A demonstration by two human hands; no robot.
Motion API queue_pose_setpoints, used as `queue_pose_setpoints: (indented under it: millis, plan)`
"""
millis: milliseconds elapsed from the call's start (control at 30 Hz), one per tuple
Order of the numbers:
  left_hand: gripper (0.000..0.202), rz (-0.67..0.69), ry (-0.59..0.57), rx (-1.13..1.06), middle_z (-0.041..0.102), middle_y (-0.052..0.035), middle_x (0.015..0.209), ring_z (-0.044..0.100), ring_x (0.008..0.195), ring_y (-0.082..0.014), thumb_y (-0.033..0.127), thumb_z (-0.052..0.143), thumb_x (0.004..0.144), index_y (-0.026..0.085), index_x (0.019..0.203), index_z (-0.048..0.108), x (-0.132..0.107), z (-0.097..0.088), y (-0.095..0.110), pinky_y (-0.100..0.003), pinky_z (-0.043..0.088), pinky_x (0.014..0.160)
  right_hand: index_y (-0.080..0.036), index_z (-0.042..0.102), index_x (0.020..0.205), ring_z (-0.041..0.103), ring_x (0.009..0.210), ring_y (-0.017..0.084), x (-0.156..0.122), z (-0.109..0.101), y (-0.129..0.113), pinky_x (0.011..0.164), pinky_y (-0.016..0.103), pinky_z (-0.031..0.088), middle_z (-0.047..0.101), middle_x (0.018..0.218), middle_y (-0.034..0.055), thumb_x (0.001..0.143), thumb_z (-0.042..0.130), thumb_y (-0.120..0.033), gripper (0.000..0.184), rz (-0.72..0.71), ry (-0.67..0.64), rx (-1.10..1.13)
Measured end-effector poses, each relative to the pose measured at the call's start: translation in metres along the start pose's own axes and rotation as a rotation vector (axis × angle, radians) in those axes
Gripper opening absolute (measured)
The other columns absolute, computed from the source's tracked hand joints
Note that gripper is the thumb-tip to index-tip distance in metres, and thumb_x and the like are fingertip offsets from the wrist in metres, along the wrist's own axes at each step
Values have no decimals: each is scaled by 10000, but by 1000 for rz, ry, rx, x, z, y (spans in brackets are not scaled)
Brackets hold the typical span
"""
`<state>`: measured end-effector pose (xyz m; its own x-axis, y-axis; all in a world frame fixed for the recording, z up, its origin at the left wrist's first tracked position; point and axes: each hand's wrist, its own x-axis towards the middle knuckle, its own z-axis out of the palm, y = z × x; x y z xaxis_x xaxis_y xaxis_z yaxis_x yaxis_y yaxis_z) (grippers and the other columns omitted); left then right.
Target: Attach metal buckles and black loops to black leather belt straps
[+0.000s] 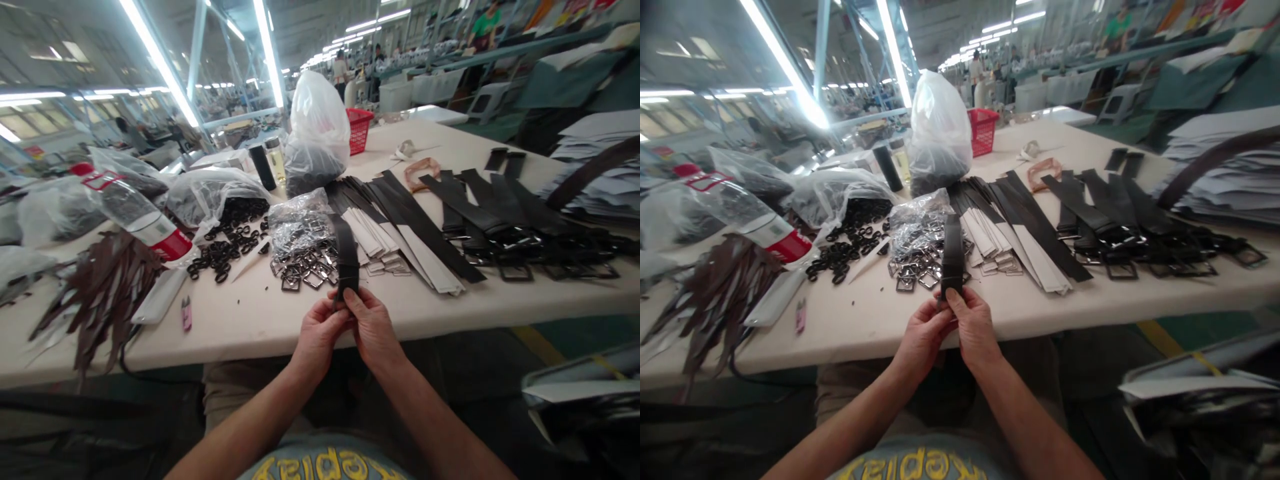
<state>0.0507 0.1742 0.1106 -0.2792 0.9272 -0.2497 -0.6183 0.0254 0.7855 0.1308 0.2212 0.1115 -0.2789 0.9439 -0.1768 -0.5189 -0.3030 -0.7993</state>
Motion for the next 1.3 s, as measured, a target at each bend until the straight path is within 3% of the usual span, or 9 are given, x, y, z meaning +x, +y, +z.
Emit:
queue_pose_setpoints:
  millis: [167, 233, 300, 433, 567, 800, 1033, 1133, 1300]
  plan:
    - [342, 13, -214, 405, 757, -88, 940, 698, 837, -197, 373, 836, 679, 148, 921, 745, 7, -22, 28, -291, 541, 760, -168, 719, 800, 658, 613, 150, 14, -11, 2, 573, 245, 527, 729, 733, 39, 673, 816, -509, 376, -79, 15, -160]
    - [324, 99, -219, 600, 762, -104, 953, 702, 856, -216, 396, 783, 732, 147, 934, 745, 15, -41, 51, -323, 543, 793, -164, 716, 796, 678, 617, 155, 21, -15, 1, 623, 259, 558, 731, 724, 40, 666, 820, -525, 398, -132, 13, -202]
    - [287, 242, -114, 789, 762, -96, 960, 701, 860, -215, 384, 722, 786, 159, 964, 735, 28, -64, 77, -339, 544, 813, -160, 710, 789, 688, 604, 157, 25, -19, 1, 621, 260, 571, 727, 709, 39, 646, 828, -542, 424, -158, 26, -221]
    - [284, 588, 244, 1356, 724, -102, 1115, 678, 956, -237, 285, 668, 826, 185, 1089, 707, 63, -110, 130, -352, 535, 844, -159, 687, 789, 688, 561, 162, 27, -21, -2, 532, 249, 564, 724, 712, 45, 630, 829, -568, 461, -128, 24, -237]
    - [373, 586, 400, 1831, 700, -118, 1183, 622, 1108, -276, 209, 698, 784, 185, 1157, 685, 93, -139, 156, -369, 450, 994, -154, 667, 793, 673, 516, 164, 25, -20, -5, 466, 234, 526, 720, 692, 57, 602, 836, -583, 499, -102, 21, -279]
    - [206, 477, 476, 1867, 767, -92, 928, 683, 853, -230, 273, 604, 846, 200, 963, 757, 115, -157, 165, -297, 466, 773, -151, 645, 776, 615, 446, 135, 23, -22, -5, 405, 205, 442, 705, 637, 53, 564, 857, -568, 514, -95, 55, -308]
    - [255, 490, 602, 1814, 769, -61, 853, 681, 778, -202, 257, 526, 859, 192, 927, 763, 136, -162, 197, -265, 450, 707, -154, 633, 774, 573, 431, 103, 24, -23, -3, 395, 185, 417, 688, 627, 39, 623, 827, -573, 486, -120, 11, -358]
    - [266, 515, 649, 1793, 761, -69, 851, 681, 781, -210, 258, 520, 865, 174, 960, 754, 141, -164, 208, -275, 462, 725, -161, 628, 783, 572, 447, 95, 24, -27, 0, 420, 184, 438, 685, 645, 30, 684, 800, -550, 436, -149, -20, -394]
    - [338, 603, 641, 1795, 708, -130, 1105, 640, 1018, -260, 181, 582, 816, 143, 1128, 707, 142, -156, 206, -337, 444, 920, -165, 631, 804, 580, 464, 103, 23, -28, 2, 446, 197, 467, 676, 649, 24, 725, 769, -548, 415, -169, -47, -437]
